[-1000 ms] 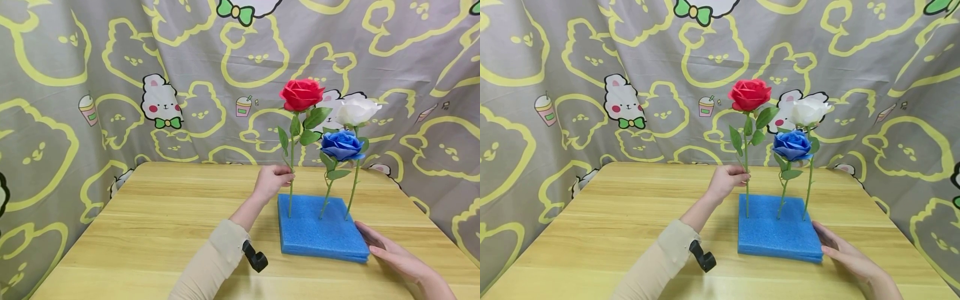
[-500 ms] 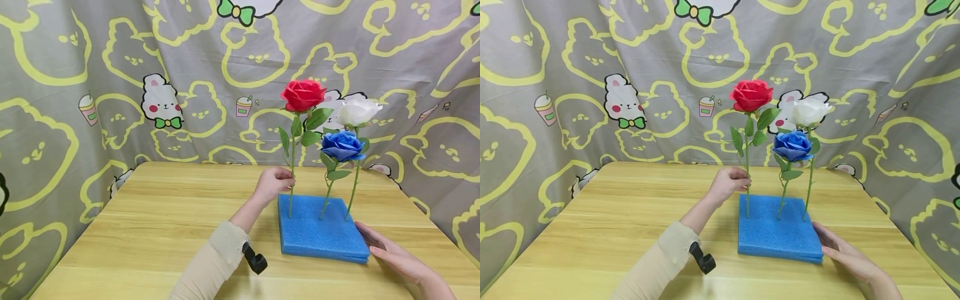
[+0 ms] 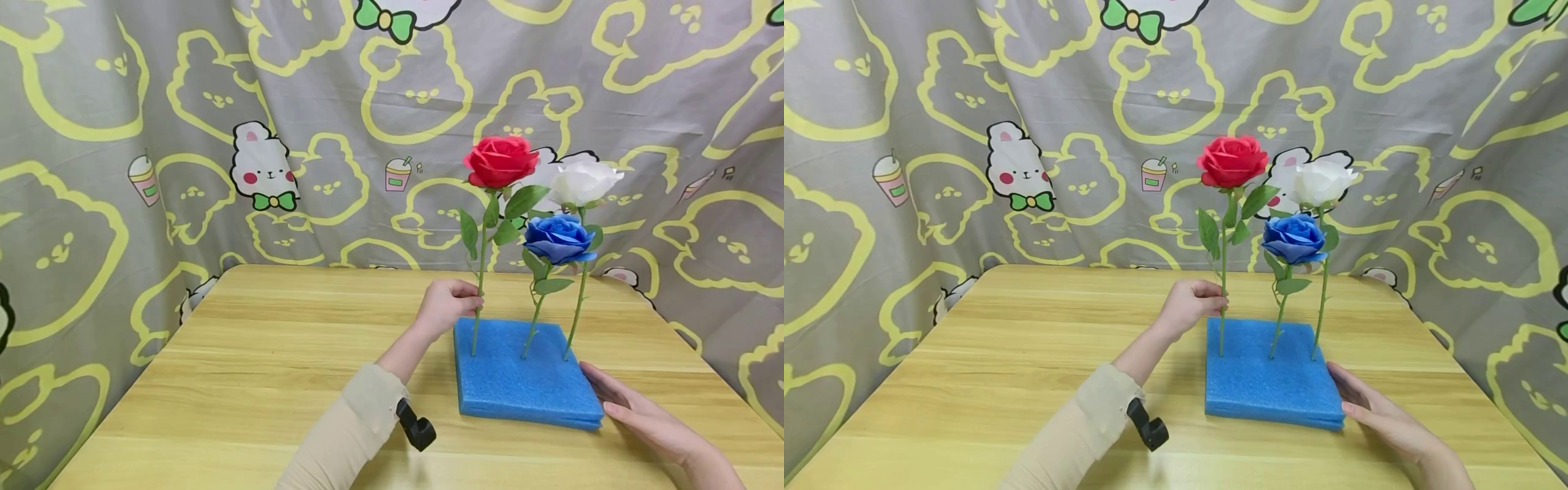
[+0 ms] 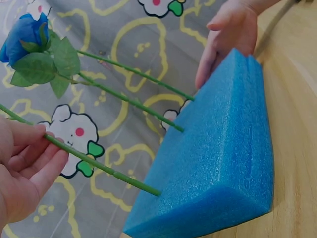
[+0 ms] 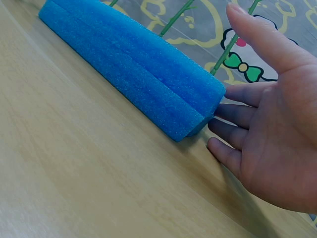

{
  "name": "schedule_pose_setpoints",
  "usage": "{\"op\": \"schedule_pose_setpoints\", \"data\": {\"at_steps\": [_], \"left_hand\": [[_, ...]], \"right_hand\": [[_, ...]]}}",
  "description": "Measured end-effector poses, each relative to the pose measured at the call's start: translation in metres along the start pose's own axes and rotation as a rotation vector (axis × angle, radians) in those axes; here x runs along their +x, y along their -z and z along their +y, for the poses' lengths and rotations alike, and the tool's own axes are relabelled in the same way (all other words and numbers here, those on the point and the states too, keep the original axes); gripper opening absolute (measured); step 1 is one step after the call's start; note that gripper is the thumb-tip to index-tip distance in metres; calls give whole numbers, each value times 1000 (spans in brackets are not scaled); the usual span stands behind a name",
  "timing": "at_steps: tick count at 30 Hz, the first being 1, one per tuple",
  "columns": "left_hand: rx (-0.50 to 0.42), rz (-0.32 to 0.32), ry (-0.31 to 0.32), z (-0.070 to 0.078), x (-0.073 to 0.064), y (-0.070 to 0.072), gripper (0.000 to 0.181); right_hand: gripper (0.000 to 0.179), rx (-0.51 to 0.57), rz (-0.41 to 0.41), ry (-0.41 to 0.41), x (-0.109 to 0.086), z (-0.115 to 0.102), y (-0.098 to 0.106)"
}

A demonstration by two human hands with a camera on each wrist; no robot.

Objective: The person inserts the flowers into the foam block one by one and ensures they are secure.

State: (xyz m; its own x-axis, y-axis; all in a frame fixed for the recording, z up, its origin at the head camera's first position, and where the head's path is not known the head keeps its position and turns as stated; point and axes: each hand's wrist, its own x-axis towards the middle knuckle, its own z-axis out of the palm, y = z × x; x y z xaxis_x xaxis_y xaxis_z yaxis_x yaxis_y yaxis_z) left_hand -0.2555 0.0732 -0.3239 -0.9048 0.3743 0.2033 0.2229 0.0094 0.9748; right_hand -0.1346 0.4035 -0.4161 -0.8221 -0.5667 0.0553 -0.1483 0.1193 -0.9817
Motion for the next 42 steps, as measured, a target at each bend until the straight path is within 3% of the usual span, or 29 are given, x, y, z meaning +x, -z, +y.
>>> {"op": "schedule_pose_setpoints", "data": {"at_steps": [9, 23, 42], "left_hand": [[109, -27, 14, -6, -3, -1, 16], [155, -37, 37, -9, -6, -1, 18], [201, -40, 58, -7, -6, -3, 18]], "right_hand": [[53, -7, 6, -5, 0, 0, 0], [55, 33, -14, -56, 2, -3, 0], [55, 28, -19, -42, 2, -3, 0]]}}
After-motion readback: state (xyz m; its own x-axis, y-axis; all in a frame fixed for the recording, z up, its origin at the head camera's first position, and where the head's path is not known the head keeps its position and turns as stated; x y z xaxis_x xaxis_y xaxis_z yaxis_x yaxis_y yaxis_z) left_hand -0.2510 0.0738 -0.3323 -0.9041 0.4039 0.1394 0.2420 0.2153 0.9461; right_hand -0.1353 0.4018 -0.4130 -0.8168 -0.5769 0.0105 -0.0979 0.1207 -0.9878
